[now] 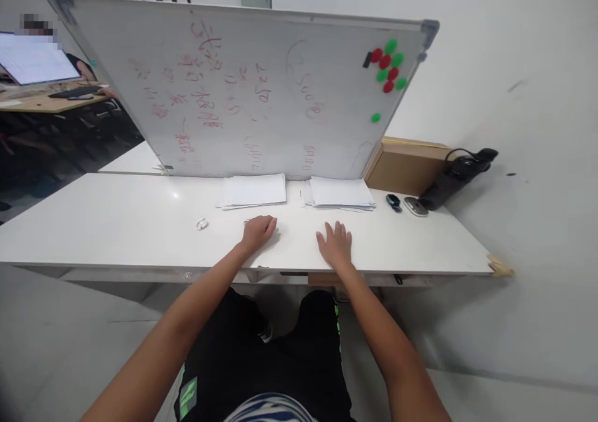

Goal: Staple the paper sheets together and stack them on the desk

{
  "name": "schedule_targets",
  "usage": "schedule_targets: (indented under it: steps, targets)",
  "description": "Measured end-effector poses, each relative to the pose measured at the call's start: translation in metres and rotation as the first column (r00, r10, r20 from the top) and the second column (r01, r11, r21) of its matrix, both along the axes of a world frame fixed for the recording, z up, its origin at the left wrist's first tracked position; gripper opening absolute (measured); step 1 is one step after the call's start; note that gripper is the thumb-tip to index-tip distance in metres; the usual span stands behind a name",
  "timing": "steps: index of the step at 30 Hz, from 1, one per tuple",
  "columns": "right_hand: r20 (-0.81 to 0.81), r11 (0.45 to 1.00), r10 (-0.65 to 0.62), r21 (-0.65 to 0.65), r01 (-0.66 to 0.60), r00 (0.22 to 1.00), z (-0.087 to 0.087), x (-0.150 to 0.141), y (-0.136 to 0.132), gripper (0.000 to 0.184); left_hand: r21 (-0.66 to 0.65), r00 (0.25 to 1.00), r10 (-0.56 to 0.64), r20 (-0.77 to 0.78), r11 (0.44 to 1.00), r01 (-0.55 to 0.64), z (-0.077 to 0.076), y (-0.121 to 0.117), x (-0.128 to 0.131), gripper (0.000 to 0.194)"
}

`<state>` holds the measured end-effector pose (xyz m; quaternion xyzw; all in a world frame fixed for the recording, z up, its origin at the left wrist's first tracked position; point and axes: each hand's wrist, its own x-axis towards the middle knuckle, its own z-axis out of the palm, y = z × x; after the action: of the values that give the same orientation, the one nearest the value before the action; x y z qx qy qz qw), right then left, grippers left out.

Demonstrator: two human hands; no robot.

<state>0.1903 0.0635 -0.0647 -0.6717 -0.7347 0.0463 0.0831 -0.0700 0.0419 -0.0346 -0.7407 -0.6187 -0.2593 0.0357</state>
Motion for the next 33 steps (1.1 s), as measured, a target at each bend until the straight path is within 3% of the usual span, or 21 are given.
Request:
schedule_targets:
  steps: [6, 12, 23, 30, 33]
  targets:
    - [-0.029, 1.000, 0.008, 0.014, -0.008, 1.000, 0.003, 0.003, -0.003, 0.060, -0.051, 0.968, -0.232, -0.099, 0.972, 0.228, 0.024, -0.017, -0.014, 0.026]
    - [-0.082, 0.999, 0.028, 0.030, -0.026, 0.996, 0.000, 0.006, -0.003, 0.061, -0.368, 0.949, -0.253, -0.188, 0.914, 0.171, 0.037, -0.023, -0.038, 0.056]
    - [-0.118, 0.998, 0.040, 0.043, -0.035, 0.992, -0.002, 0.007, -0.003, 0.062, -0.381, 0.992, -0.085, -0.096, 0.923, 0.042, 0.030, -0.010, -0.030, 0.040]
    - [-0.099, 0.998, 0.034, 0.051, -0.029, 0.995, 0.001, 0.007, -0.005, 0.062, -0.343, 0.990, 0.085, -0.116, 0.932, -0.120, 0.023, 0.005, -0.029, 0.054]
    - [-0.095, 0.998, 0.035, 0.054, -0.030, 0.995, 0.002, 0.007, -0.005, 0.061, -0.344, 0.988, 0.071, -0.140, 0.932, -0.116, 0.022, 0.008, -0.032, 0.051]
